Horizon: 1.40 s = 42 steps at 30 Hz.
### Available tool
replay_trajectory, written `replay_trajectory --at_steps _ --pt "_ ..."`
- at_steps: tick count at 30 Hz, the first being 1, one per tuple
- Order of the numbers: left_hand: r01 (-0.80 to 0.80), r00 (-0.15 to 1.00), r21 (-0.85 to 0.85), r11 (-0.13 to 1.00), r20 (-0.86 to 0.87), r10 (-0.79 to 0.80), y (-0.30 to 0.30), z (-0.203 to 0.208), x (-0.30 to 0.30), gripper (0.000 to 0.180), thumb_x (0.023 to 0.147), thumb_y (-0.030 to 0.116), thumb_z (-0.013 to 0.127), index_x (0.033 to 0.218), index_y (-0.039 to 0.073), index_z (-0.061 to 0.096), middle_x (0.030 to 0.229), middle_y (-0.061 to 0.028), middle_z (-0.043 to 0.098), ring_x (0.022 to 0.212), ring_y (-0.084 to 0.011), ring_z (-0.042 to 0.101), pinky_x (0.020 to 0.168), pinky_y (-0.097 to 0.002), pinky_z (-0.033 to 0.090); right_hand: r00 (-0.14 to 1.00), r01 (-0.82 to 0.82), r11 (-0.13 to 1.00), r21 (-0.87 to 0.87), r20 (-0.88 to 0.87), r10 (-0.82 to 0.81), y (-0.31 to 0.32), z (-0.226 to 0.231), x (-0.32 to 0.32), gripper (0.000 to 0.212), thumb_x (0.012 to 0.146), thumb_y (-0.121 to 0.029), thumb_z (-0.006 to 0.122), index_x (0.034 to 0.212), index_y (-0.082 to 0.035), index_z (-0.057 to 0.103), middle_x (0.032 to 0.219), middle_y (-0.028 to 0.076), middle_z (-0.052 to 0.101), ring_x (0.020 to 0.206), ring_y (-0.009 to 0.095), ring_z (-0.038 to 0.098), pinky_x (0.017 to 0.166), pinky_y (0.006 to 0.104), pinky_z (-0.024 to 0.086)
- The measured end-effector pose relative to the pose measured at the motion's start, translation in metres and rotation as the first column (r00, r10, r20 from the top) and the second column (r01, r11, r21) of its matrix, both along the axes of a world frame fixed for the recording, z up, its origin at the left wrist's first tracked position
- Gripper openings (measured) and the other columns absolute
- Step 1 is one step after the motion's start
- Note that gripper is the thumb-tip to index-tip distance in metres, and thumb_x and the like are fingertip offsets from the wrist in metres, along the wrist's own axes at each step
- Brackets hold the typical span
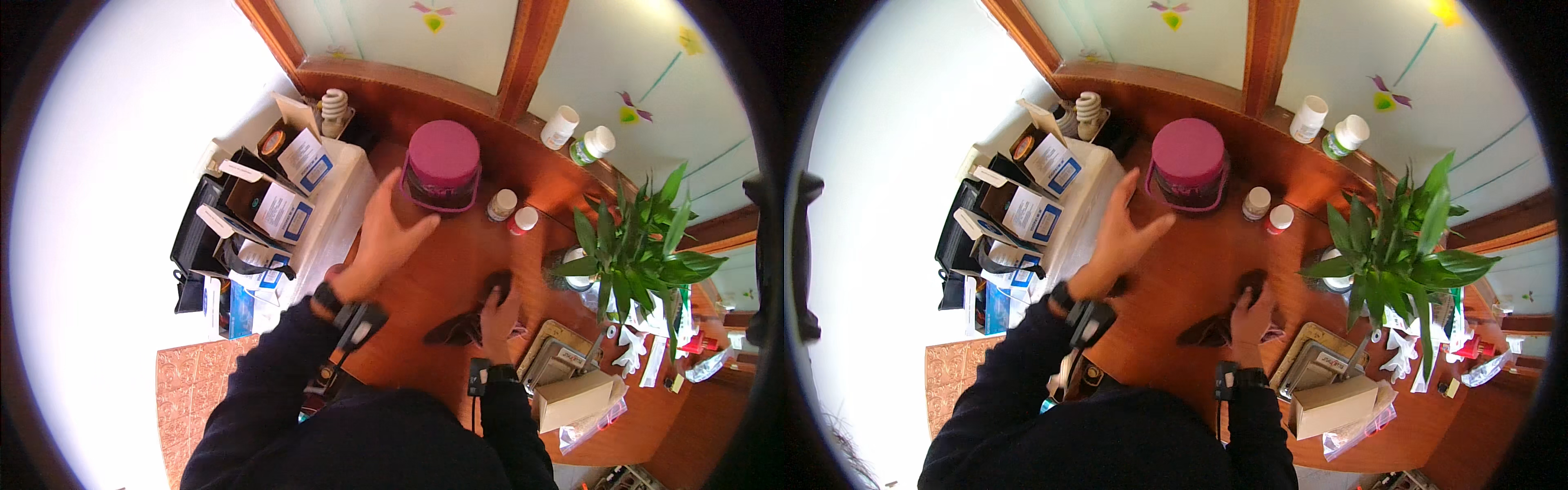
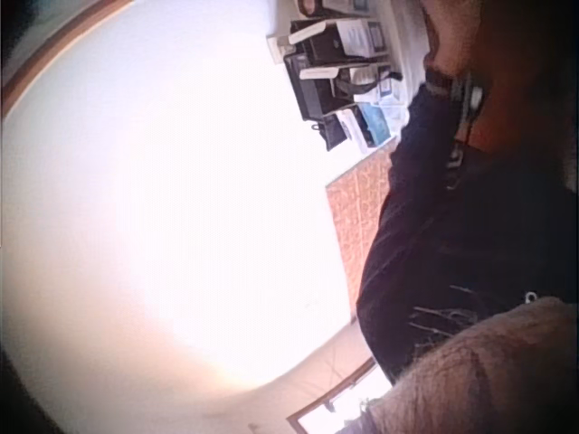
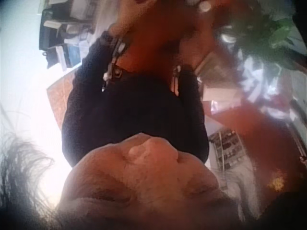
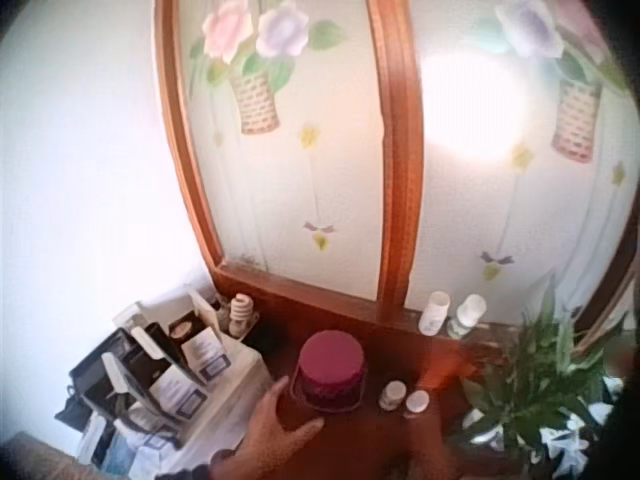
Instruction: The person wipes a wooden table and a black plastic organizer with a brown cloth. They move items like a pink cloth, a plastic bag, and a small container to access the surfaces, then wipe the table and organizer before returning the items.
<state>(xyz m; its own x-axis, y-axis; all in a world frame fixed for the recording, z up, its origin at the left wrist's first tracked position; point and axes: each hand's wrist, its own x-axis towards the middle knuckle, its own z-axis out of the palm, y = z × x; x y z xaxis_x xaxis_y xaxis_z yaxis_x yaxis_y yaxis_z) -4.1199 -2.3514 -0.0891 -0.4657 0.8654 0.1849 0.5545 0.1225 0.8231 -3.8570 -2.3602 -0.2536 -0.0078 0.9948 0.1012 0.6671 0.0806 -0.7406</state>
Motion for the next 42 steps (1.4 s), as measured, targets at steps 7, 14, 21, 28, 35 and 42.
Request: replay_trajectory --at_steps 7,14,21,28,35,42 --pt "-0.245 0.383 -0.307 0.92 0.841 0.383 0.066 -0.028 0.013 0.035 0.083 0.009 0.061 0.117 0.007 0.051 0.102 -0.0106 0.056 0.088 -0.0195 0.056 0.067 -0.034 0.052 0.939 -0.248 0.964 -0.1 0.221 0.265 -0.006 -0.003 -0.001 0.045 0.087 -0.02 0.063 0.124 0.001 0.051 0.124 0.024 0.052 0.116 0.042 0.049 0.1 0.0484 0.042" --pt "-0.223 -0.012 -0.283 0.933 0.958 0.288 0.076 -0.029 -0.003 0.016 0.08 -0.001 0.058 0.095 0.004 0.053 0.09 -0.0094 0.058 0.072 -0.0176 0.056 0.056 -0.0252 0.052 0.962 -0.214 0.955 -0.205 0.128 0.243 0.005 -0.012 0.0 0.048 0.084 -0.019 0.065 0.123 0.005 0.051 0.124 0.025 0.052 0.117 0.043 0.049 0.101 0.0487 0.041" --pt "-0.171 -0.17 -0.36 0.917 0.928 0.332 0.06 0.01 0.003 0.023 0.082 -0.005 0.05 0.103 0.003 0.05 0.097 -0.0113 0.057 0.08 -0.0203 0.061 0.051 -0.02 0.05 0.958 -0.209 0.97 -0.126 0.171 0.229 -0.006 -0.014 0.003 0.053 0.083 -0.019 0.067 0.125 0.008 0.049 0.129 0.028 0.049 0.117 0.046 0.049 0.101 0.0491 0.042" --pt "-0.144 -0.179 -0.41 0.901 0.906 0.384 0.001 0.023 0.019 0.032 0.081 -0.007 0.05 0.111 0.004 0.046 0.103 -0.0117 0.055 0.082 -0.0222 0.061 0.048 -0.0208 0.039 0.969 -0.208 0.968 -0.138 0.105 0.224 -0.002 -0.018 0.006 0.045 0.083 -0.018 0.066 0.121 0.004 0.054 0.123 0.027 0.052 0.11 0.047 0.051 0.095 0.0502 0.044" --pt "-0.123 -0.141 -0.534 0.836 0.843 0.518 -0.075 0.042 0.025 0.033 0.082 -0.005 0.05 0.114 0.003 0.045 0.106 -0.0111 0.054 0.078 -0.0176 0.057 0.048 -0.0167 0.035 0.949 -0.24 0.963 -0.126 0.177 0.26 -0.004 -0.006 0.009 0.033 0.087 -0.019 0.062 0.112 0.002 0.057 0.111 0.026 0.056 0.102 0.047 0.053 0.087 0.0502 0.045" --pt "-0.013 -0.009 -0.545 0.838 0.838 0.545 -0.133 0.047 0.015 0.037 0.082 -0.006 0.05 0.118 0.005 0.048 0.097 -0.0092 0.059 0.077 -0.0159 0.059 0.052 -0.0182 0.035 0.987 -0.075 0.981 -0.179 -0.151 0.047 0.042 0.028 -0.012 0.041 0.096 -0.03 0.055 0.117 0.004 0.056 0.108 0.027 0.063 0.103 0.043 0.059 0.09 0.0445 0.046"
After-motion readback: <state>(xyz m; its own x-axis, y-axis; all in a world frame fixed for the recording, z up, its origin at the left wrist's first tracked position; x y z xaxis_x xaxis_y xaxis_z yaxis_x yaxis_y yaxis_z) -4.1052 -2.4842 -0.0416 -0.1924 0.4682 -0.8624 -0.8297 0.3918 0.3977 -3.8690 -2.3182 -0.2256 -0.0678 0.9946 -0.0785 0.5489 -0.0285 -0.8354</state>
